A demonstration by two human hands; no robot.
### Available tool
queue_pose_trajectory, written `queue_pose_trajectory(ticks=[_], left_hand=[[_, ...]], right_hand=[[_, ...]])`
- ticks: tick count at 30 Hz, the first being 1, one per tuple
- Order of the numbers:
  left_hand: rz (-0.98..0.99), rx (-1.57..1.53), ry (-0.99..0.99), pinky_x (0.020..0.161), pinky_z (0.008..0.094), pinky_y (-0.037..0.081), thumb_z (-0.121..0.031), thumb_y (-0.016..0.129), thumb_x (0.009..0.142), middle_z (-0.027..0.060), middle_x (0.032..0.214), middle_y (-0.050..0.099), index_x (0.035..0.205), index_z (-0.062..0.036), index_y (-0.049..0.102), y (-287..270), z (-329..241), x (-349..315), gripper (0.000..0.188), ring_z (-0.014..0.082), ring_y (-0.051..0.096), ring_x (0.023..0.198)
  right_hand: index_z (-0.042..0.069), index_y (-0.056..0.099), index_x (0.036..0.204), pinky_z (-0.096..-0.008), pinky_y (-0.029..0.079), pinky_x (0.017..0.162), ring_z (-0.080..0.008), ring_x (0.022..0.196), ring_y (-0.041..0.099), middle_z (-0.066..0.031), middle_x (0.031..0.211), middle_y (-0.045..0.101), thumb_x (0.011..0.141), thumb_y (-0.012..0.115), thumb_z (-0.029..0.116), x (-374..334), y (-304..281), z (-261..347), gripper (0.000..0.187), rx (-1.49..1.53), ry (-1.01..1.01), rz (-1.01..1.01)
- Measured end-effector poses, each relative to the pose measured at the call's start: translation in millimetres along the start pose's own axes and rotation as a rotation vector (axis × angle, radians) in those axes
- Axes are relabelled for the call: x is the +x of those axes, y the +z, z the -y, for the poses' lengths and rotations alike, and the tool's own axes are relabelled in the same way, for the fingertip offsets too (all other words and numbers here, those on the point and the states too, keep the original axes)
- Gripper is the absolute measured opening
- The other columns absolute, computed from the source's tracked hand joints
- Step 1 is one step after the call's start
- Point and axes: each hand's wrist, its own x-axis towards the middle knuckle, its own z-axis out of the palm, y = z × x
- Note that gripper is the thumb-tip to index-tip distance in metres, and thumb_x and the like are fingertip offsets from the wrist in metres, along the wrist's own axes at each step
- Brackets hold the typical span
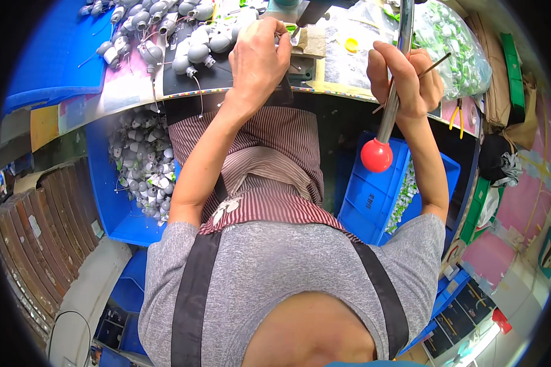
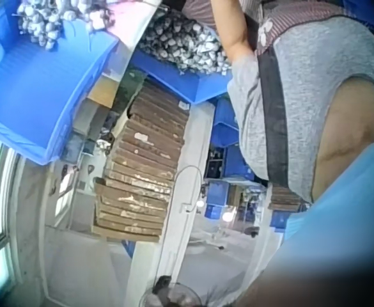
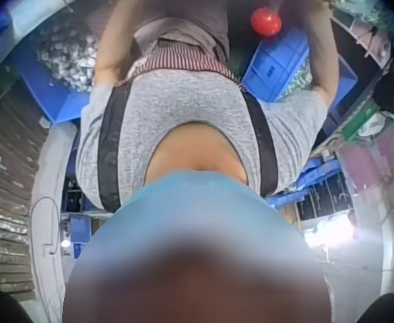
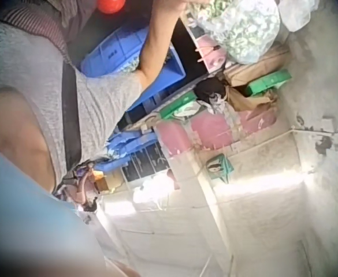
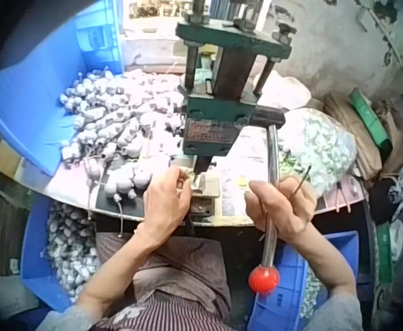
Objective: Assembling LED light bulb components using a manual press machine in a factory environment.
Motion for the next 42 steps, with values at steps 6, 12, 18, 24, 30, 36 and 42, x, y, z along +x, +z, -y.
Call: queue_pose_trajectory(ticks=[6,12,18,24,30,36,42], left_hand=[[-0.034,0.044,0.011,0.074,0.0477,0.052,-0.014,0.067,0.086,0.0132,0.092,0.067,0.092,-0.0054,0.063,0,7,-2,0.012,0.0345,0.064,0.092],[-0.012,0.036,-0.006,0.076,0.0475,0.052,-0.014,0.067,0.086,0.0142,0.092,0.067,0.092,-0.0047,0.062,-6,-1,0,0.012,0.0361,0.064,0.092],[0.208,-0.353,-0.120,0.075,0.0394,0.053,-0.014,0.067,0.086,0.0201,0.089,0.070,0.093,0.0006,0.066,-29,-17,1,0.016,0.0347,0.069,0.083],[-0.114,-0.010,-0.145,0.067,0.0316,0.052,-0.020,0.069,0.090,0.0109,0.077,0.071,0.097,-0.0040,0.069,-71,37,42,0.018,0.0169,0.068,0.072],[0.078,0.361,0.194,0.081,0.0465,0.051,-0.024,0.066,0.092,0.0207,0.097,0.071,0.101,-0.0027,0.068,-40,91,96,0.023,0.0393,0.068,0.091],[0.429,0.758,0.072,0.081,0.0485,0.051,-0.034,0.079,0.080,0.0243,0.094,0.070,0.093,0.0005,0.069,-54,116,133,0.038,0.0407,0.067,0.093],[0.534,0.761,0.108,0.083,0.0463,0.053,-0.038,0.079,0.076,0.0270,0.101,0.069,0.100,0.0051,0.069,-43,120,142,0.050,0.0414,0.067,0.095]], right_hand=[[0.005,0.074,0.105,-0.0251,0.041,0.051,-0.0139,0.057,0.056,-0.0025,0.064,0.056,0.095,0.065,0.016,7,4,-14,0.018,0.291,0.192,-0.114],[0.007,0.065,0.086,-0.0207,0.020,0.041,0.0001,0.044,0.029,0.0086,0.056,0.042,0.106,0.055,0.034,112,7,-59,0.035,0.820,0.738,-0.021],[0.009,0.055,0.075,-0.0240,0.032,0.042,-0.0082,0.045,0.040,0.0012,0.059,0.046,0.104,0.049,0.017,55,57,-99,0.030,1.270,1.195,-0.118],[0.002,0.071,0.088,-0.0250,0.027,0.048,-0.0048,0.052,0.040,0.0038,0.059,0.045,0.102,0.056,0.027,-15,60,-24,0.032,0.884,1.332,0.172],[0.003,0.072,0.091,-0.0272,0.035,0.051,-0.0085,0.054,0.045,-0.0015,0.060,0.054,0.099,0.064,0.019,-77,63,35,0.020,0.507,1.005,0.310],[0.004,0.067,0.097,-0.0465,0.053,0.074,-0.0380,0.085,0.066,-0.0176,0.092,0.067,0.096,0.063,0.016,-120,18,-9,0.013,-0.199,0.879,0.357],[-0.001,0.060,0.107,-0.0471,0.051,0.086,-0.0412,0.098,0.061,-0.0239,0.101,0.062,0.092,0.066,0.020,-168,2,-35,0.025,-0.442,0.941,0.374]])
